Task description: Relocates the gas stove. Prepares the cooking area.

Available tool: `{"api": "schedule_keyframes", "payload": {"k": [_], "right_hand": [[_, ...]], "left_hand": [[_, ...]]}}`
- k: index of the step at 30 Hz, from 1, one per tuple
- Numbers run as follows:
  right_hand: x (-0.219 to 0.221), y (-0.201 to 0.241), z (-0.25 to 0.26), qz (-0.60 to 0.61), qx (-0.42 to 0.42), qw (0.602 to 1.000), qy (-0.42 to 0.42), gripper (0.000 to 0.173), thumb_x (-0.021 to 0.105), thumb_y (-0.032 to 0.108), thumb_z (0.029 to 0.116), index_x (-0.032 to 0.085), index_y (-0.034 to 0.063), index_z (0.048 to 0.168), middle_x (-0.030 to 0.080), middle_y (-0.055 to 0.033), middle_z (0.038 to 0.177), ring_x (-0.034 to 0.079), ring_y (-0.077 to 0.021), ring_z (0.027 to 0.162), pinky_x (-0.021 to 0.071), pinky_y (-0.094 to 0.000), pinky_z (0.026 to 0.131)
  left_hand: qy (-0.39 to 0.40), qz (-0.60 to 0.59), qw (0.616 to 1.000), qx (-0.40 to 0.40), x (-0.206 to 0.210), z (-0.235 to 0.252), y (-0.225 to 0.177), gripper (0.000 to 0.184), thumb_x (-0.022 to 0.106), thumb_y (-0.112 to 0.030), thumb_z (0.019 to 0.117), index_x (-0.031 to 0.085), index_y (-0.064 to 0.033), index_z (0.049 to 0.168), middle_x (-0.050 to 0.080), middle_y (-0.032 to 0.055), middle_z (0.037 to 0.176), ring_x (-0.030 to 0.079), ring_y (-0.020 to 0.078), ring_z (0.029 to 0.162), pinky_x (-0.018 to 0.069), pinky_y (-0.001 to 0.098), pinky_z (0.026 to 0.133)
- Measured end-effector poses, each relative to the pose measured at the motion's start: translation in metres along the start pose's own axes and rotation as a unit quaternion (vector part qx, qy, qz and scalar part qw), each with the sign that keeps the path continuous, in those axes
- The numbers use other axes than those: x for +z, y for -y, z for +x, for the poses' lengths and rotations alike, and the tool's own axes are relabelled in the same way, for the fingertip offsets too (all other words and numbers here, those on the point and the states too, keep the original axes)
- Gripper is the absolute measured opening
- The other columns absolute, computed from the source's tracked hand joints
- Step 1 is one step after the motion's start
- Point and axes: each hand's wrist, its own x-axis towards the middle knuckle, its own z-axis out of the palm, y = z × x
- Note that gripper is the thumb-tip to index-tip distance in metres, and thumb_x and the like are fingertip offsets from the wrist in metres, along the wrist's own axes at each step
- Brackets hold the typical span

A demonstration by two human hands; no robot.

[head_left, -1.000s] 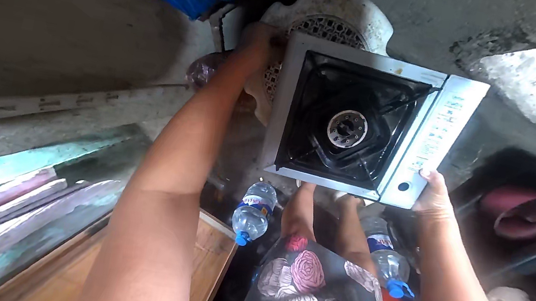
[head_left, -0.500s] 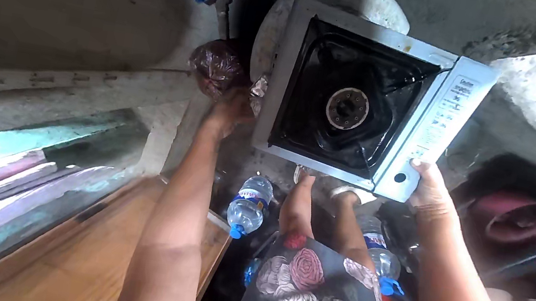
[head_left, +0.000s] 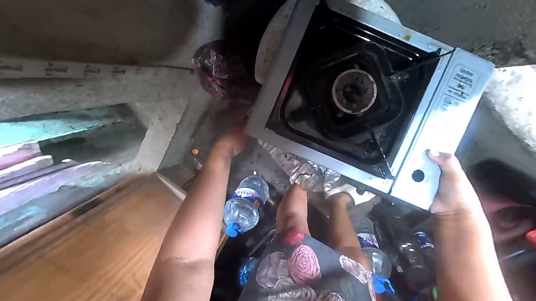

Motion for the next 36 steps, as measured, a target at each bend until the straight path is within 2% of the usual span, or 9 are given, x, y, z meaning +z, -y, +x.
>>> {"api": "schedule_keyframes", "payload": {"k": [7,10,13,15,17,19,23,31,36], "right_hand": [[0.002,0.015,-0.004,0.000,0.012,1.000,0.010,0.021,0.052,0.036,0.0965,0.061,0.0221,0.110,0.075,0.0033,0.088,0.074,-0.0054,0.076,0.0634,-0.0261,0.061],[0.006,0.026,-0.009,-0.007,0.014,1.000,-0.007,0.021,0.045,0.033,0.1008,0.062,0.0223,0.109,0.075,0.0040,0.088,0.073,-0.0042,0.075,0.0629,-0.0246,0.061],[0.004,0.027,-0.008,0.007,0.015,1.000,0.006,0.022,0.050,0.036,0.0986,0.063,0.0216,0.109,0.075,0.0018,0.090,0.074,-0.0061,0.077,0.0635,-0.0265,0.062],[0.003,0.023,-0.006,0.005,0.012,1.000,0.011,0.022,0.051,0.037,0.0982,0.063,0.0217,0.108,0.076,0.0021,0.089,0.074,-0.0057,0.077,0.0635,-0.0262,0.063],[0.000,0.017,-0.002,0.005,0.008,1.000,0.013,0.022,0.050,0.036,0.0986,0.063,0.0210,0.108,0.076,0.0020,0.089,0.074,-0.0062,0.077,0.0634,-0.0265,0.063],[-0.002,0.010,0.003,0.002,0.001,1.000,0.011,0.021,0.049,0.034,0.0983,0.061,0.0212,0.109,0.075,0.0027,0.088,0.074,-0.0056,0.076,0.0631,-0.0258,0.062],[-0.013,-0.005,0.014,0.012,-0.004,0.999,0.029,0.024,0.055,0.038,0.0946,0.061,0.0211,0.111,0.076,0.0025,0.089,0.074,-0.0066,0.077,0.0639,-0.0275,0.064],[-0.021,-0.027,0.034,0.060,-0.100,0.991,0.070,0.067,0.084,0.038,0.0729,0.049,0.0231,0.129,0.075,0.0048,0.098,0.074,-0.0071,0.086,0.0646,-0.0280,0.072],[-0.024,-0.021,0.026,0.044,-0.157,0.979,0.123,0.069,0.091,0.038,0.0709,0.053,0.0230,0.126,0.076,0.0058,0.102,0.074,-0.0070,0.090,0.0646,-0.0281,0.077]], "left_hand": [[-0.087,-0.157,0.984,0.021,0.010,0.000,0.010,0.029,0.045,-0.016,0.1094,0.049,-0.0119,0.138,0.067,0.0027,0.109,0.067,0.0124,0.091,0.0595,0.0325,0.077],[-0.099,-0.170,0.979,0.048,0.027,-0.003,-0.001,0.031,0.043,-0.014,0.1095,0.046,-0.0120,0.141,0.065,0.0022,0.115,0.065,0.0102,0.098,0.0581,0.0317,0.083],[-0.092,0.002,0.995,0.050,0.038,-0.010,-0.024,0.040,0.050,-0.010,0.1070,0.046,-0.0024,0.147,0.060,0.0123,0.135,0.060,0.0140,0.115,0.0519,0.0314,0.099],[-0.072,0.079,0.993,0.042,0.032,0.003,-0.035,0.038,0.043,-0.023,0.1110,0.050,-0.0009,0.141,0.060,0.0127,0.127,0.060,0.0125,0.109,0.0512,0.0294,0.095],[-0.072,0.136,0.988,-0.003,0.025,-0.001,-0.067,0.049,0.038,-0.038,0.1120,0.052,-0.0018,0.141,0.062,0.0174,0.130,0.061,0.0208,0.114,0.0507,0.0398,0.101],[-0.081,0.159,0.984,-0.018,0.016,-0.002,-0.081,0.047,0.043,-0.037,0.1108,0.055,0.0006,0.137,0.063,0.0208,0.127,0.063,0.0263,0.112,0.0511,0.0468,0.099],[0.034,0.011,0.997,-0.070,0.013,-0.019,-0.095,0.044,0.032,-0.040,0.1124,0.050,-0.0106,0.140,0.067,0.0038,0.116,0.067,0.0120,0.102,0.0570,0.0334,0.089],[0.124,-0.040,0.991,-0.020,0.006,-0.011,-0.066,0.033,0.037,-0.019,0.1112,0.048,-0.0107,0.142,0.069,0.0014,0.114,0.068,0.0101,0.100,0.0590,0.0306,0.088],[0.136,-0.133,0.982,-0.002,-0.008,-0.037,-0.053,0.028,0.036,-0.018,0.1106,0.056,-0.0156,0.131,0.072,-0.0026,0.112,0.069,0.0087,0.102,0.0594,0.0298,0.090]]}}
